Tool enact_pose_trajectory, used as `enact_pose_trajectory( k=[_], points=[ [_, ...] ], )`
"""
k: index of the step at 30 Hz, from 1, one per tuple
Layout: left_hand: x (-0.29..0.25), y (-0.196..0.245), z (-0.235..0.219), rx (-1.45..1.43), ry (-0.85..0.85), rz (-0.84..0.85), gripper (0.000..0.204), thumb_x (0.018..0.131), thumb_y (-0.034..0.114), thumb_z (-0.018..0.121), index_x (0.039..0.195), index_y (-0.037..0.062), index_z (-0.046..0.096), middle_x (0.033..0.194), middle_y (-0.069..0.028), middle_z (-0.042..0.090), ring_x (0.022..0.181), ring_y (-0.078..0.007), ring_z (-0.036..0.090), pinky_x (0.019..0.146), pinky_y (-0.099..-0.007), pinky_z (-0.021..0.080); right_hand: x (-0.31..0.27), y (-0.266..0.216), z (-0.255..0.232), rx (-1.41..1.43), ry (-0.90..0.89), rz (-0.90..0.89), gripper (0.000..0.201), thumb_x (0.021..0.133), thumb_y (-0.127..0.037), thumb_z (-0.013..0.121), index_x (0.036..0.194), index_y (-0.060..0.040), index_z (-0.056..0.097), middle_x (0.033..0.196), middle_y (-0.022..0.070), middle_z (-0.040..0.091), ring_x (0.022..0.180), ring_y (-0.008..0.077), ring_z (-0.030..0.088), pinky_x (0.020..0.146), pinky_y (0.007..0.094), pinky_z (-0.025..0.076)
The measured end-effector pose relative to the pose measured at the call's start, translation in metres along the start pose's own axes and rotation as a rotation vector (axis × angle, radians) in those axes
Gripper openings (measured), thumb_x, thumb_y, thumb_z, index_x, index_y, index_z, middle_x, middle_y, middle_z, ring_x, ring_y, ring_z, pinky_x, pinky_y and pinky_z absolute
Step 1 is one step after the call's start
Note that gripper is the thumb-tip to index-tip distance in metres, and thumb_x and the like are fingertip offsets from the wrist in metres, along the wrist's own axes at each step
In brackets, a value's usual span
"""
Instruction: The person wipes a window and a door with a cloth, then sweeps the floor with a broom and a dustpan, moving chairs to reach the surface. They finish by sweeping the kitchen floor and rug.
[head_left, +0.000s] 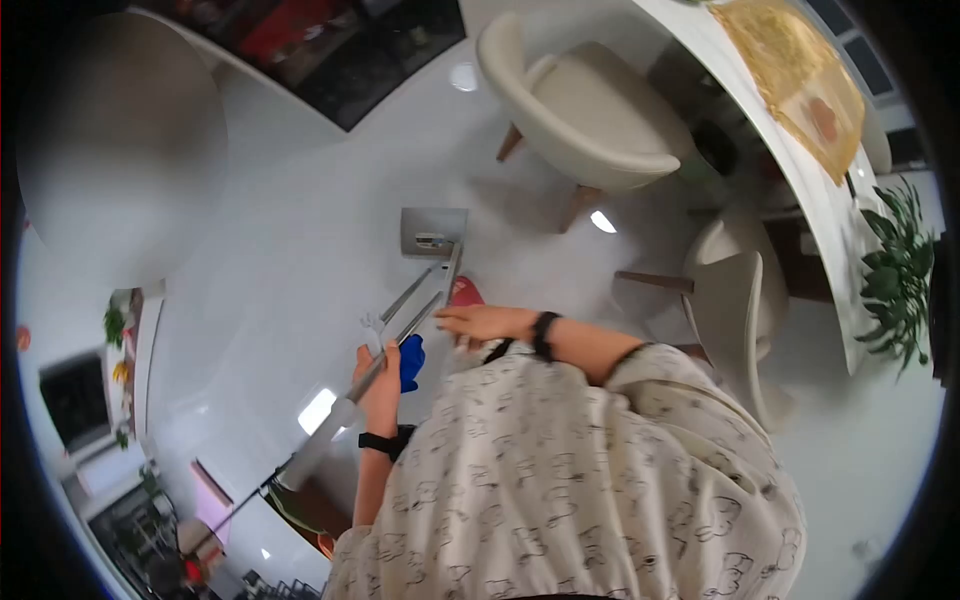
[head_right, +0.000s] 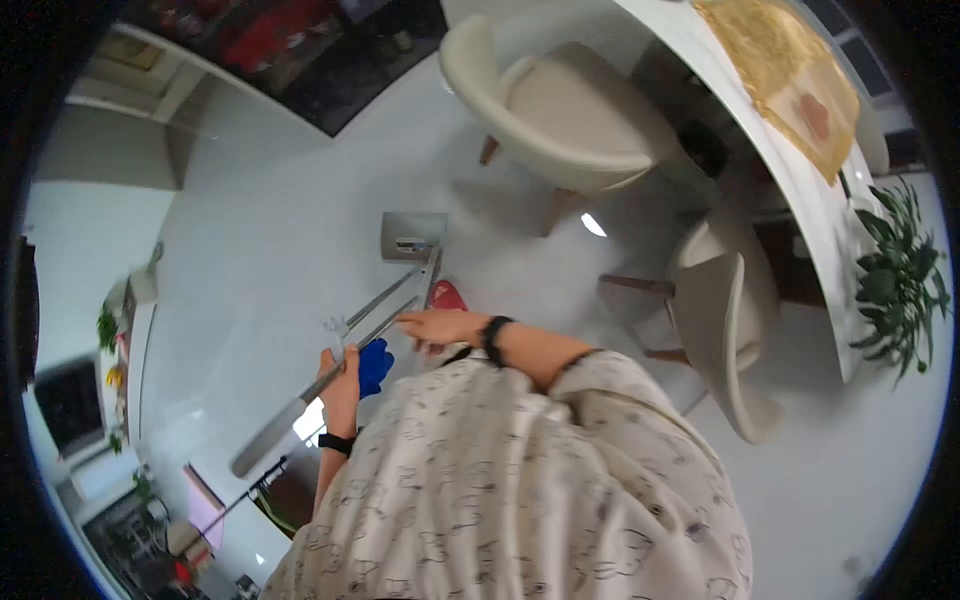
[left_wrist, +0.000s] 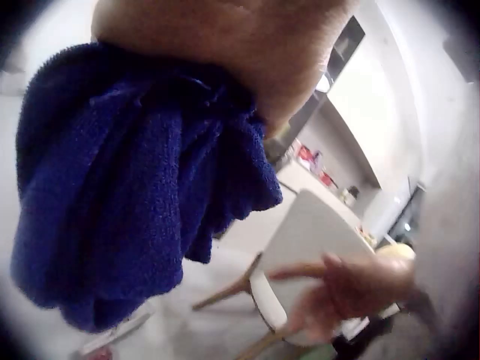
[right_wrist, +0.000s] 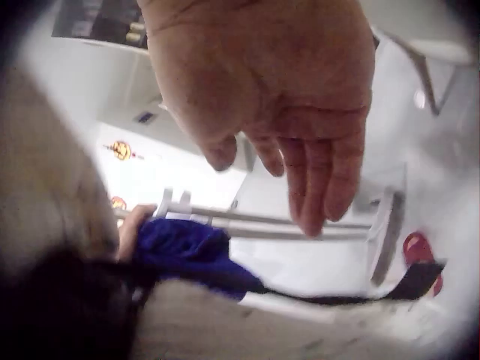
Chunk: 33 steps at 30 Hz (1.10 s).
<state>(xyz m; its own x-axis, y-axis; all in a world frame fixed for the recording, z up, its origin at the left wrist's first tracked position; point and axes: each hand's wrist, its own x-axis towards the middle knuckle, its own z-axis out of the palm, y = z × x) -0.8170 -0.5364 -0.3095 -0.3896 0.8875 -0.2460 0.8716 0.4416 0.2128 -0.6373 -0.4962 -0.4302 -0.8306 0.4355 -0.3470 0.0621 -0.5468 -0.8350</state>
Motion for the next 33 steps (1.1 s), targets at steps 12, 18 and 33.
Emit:
enact_pose_trajectory(
  k=[12,18,33],
  points=[
    [0.024,0.029,0.052,-0.110,-0.351,0.442,0.028,0.080,0.031,0.047,0.082,0.0033,0.044,0.074,-0.0201,0.059,0.072,-0.0364,0.058,0.060,-0.0402,0.044,0.013,0.003,-0.020,0.627,0.123,0.124,0.034,0.086,-0.021,0.045,0.118,-0.0162,0.038,0.072,0.0029,0.051,0.062,0.0130,0.054,0.056,0.0324,0.048],
    [0.023,0.040,0.092,0.364,-0.461,0.458,0.034,0.080,0.036,0.049,0.087,0.0022,0.048,0.077,-0.0204,0.060,0.074,-0.0379,0.057,0.064,-0.0444,0.044,-0.019,0.133,-0.038,0.022,0.385,-0.049,0.020,0.074,-0.022,0.058,0.085,-0.0062,0.055,0.075,0.0101,0.058,0.063,0.0214,0.057,0.062,0.0317,0.047],
    [0.083,0.055,0.088,0.561,-0.354,0.631,0.038,0.083,0.038,0.045,0.092,0.0012,0.050,0.078,-0.0224,0.060,0.073,-0.0388,0.057,0.064,-0.0454,0.045,-0.203,0.228,-0.017,0.911,1.145,0.052,0.013,0.077,-0.010,0.047,0.075,0.0026,0.049,0.054,0.0086,0.050,0.039,0.0161,0.044,0.040,0.0297,0.036]
  ],
)
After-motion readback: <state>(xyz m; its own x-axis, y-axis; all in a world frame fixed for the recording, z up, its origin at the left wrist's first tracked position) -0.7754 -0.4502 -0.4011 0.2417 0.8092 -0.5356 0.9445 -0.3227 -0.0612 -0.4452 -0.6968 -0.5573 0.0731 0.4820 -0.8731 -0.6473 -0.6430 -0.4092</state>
